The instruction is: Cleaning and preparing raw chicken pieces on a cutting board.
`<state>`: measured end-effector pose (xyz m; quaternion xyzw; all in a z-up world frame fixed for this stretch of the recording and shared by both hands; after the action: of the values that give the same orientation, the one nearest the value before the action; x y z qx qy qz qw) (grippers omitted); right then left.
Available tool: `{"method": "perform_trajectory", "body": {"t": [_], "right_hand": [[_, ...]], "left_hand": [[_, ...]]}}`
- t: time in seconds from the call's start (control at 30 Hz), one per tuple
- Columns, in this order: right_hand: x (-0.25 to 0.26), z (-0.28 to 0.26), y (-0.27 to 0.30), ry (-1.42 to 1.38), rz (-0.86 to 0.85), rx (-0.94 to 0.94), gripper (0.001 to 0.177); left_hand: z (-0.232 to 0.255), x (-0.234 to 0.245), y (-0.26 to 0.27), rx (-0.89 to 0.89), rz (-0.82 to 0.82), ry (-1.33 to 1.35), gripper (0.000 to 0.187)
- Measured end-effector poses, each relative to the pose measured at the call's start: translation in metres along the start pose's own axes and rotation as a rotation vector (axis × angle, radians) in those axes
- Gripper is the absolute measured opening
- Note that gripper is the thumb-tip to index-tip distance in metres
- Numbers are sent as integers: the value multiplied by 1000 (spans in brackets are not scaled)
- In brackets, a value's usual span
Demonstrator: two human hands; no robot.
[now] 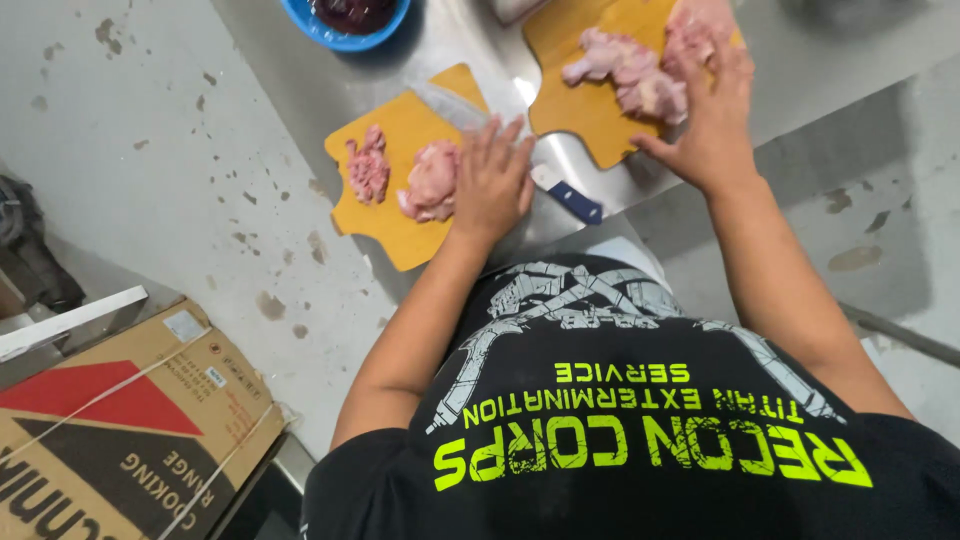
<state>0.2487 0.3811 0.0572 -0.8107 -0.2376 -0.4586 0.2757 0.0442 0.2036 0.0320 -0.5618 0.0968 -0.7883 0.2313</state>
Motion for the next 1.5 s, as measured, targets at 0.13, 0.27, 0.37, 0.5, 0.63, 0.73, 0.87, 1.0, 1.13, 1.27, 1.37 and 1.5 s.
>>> {"method": "perform_trajectory", "body": {"t": [0.13,0.27,0.37,0.5,0.63,0.73,0.87,1.0,1.13,1.27,1.37,1.5], "right_hand": [[-25,24,-42,114,-73,148,120],[-37,45,-42,97,-80,249,98],[-32,50,-51,76,-62,267,79],[-25,50,-58,59,-117,291,62],[-19,56,-75,-38,-130,345,54],[-16,60,-71,-115,-86,433,58],[-39,122,-91,-465,-135,34,35],[-70,166,-71,-784,-248,-402,28],[-61,167,-66,-1226,-253,-529,20],[-55,141,-64,-1672,-322,-754,32],[-42,116,-60,-1828,-356,-876,42],[-19,90,-60,-1923,-447,-841,48]], "left_hand": [[44,-68,-65,-116,-150,168,52],[70,-110,-111,-150,-127,-20,49],[63,-129,-126,-67,-199,-113,48],[70,-128,-126,76,-300,-205,40],[57,-145,-112,191,-278,-229,39],[42,-153,-83,352,-203,-63,40],[5,-184,-35,767,-141,624,30],[20,-201,2,1098,-186,1509,37],[37,-180,-16,974,-236,1680,52],[43,-155,-44,752,-253,1545,79],[54,-153,-54,790,-307,1546,78],[59,-169,-64,1102,-239,1767,61]]}}
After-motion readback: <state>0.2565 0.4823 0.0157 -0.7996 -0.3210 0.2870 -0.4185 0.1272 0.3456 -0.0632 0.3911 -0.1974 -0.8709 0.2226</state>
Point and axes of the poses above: each hand's wrist, its own y-axis away from the middle knuckle, its own x-axis out of the back of the hand, z = x × y, the point moved 10 cm from there along -y, towards the middle knuckle, and after that the axes turned 5 degrees about z, right-handed, at the moved point
